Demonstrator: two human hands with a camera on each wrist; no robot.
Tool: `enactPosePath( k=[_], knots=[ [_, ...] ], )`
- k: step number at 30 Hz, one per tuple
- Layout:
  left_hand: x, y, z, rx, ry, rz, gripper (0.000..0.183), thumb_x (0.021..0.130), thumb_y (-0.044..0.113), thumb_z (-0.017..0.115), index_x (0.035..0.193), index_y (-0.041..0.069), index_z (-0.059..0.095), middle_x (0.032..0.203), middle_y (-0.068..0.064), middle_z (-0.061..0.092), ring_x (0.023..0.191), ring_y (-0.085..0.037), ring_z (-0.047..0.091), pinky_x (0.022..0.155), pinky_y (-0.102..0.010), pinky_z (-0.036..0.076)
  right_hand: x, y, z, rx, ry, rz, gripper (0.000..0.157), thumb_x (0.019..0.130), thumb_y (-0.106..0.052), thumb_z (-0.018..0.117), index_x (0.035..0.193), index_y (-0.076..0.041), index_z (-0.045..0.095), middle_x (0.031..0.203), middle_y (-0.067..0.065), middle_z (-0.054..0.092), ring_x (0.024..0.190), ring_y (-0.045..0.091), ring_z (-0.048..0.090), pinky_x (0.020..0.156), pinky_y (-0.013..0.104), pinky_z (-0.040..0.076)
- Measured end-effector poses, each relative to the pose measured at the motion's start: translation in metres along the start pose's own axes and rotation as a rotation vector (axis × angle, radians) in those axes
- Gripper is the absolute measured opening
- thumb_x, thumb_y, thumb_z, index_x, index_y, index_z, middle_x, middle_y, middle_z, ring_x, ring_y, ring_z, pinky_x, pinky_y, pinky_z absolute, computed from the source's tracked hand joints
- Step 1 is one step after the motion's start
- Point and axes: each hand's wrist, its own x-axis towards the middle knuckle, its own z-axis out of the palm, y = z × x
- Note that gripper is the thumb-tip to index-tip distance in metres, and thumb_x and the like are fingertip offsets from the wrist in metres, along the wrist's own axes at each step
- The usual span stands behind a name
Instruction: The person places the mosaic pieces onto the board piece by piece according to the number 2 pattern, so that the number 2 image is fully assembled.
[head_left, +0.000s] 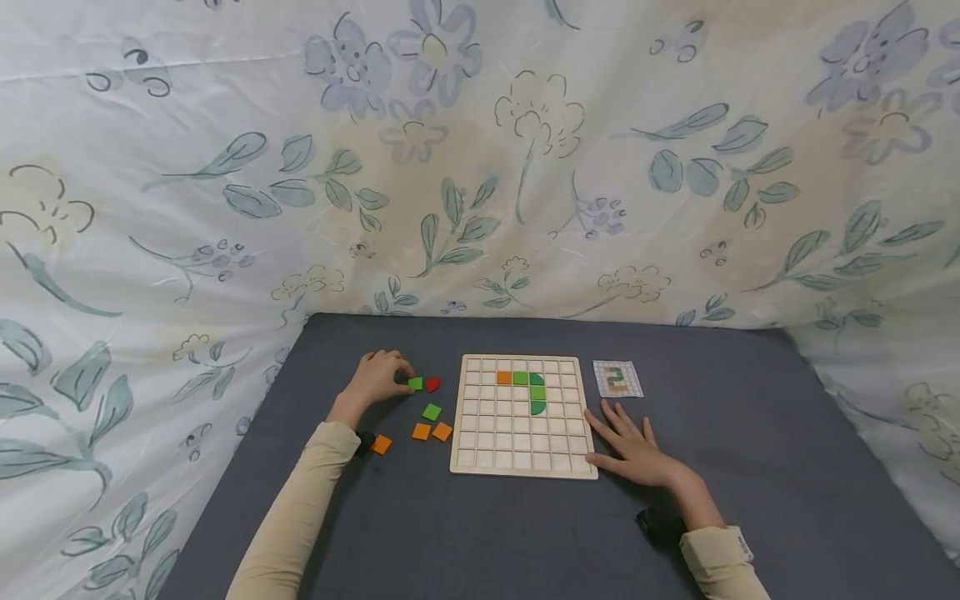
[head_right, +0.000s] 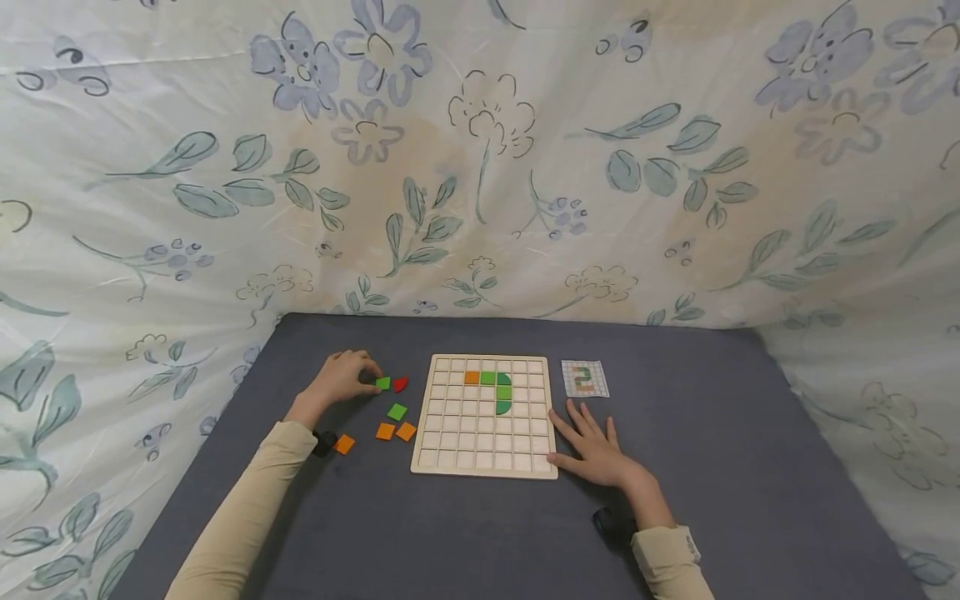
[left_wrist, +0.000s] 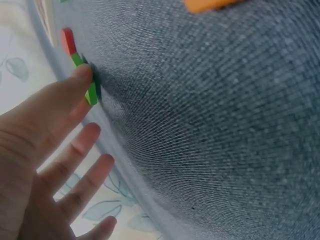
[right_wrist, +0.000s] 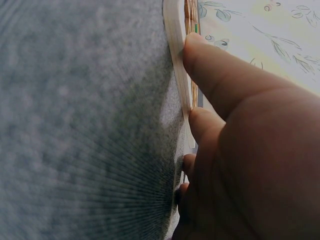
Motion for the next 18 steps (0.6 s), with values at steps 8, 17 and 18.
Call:
enactPosePath(
  k=[8,17,18],
  knots=[
    [0.002,0.012,-0.002,-0.001,0.032,0.022,0.025,0.077,0.034,0.075,0.098,0.019,0.072,0.104,-0.001,0.062,0.101,-0.027,0.055,0.105,-0.061,0.026,0.0,0.001,0.0,0.005,0.003,-0.001,0.075,0.09,-0.047,0.055,0.148,-0.014,0.023,0.154,0.021,0.006,0.139,0.045,-0.001,0.1,0.072,-0.01],
    [0.008,0.029,0.0,-0.011,0.028,0.034,0.024,0.077,0.034,0.075,0.098,0.021,0.073,0.104,0.0,0.063,0.105,-0.027,0.054,0.107,-0.058,0.024,0.001,0.002,0.001,0.022,0.018,-0.021,0.073,0.09,-0.043,0.055,0.148,-0.013,0.023,0.152,0.024,0.007,0.138,0.047,-0.001,0.098,0.072,-0.011],
    [0.009,0.031,0.0,-0.01,0.029,0.037,0.024,0.077,0.034,0.075,0.098,0.021,0.073,0.104,0.001,0.063,0.105,-0.027,0.054,0.107,-0.058,0.024,0.001,0.002,0.001,0.024,0.017,-0.02,0.073,0.09,-0.043,0.055,0.148,-0.013,0.023,0.152,0.024,0.007,0.138,0.047,-0.001,0.098,0.072,-0.012]
  ],
)
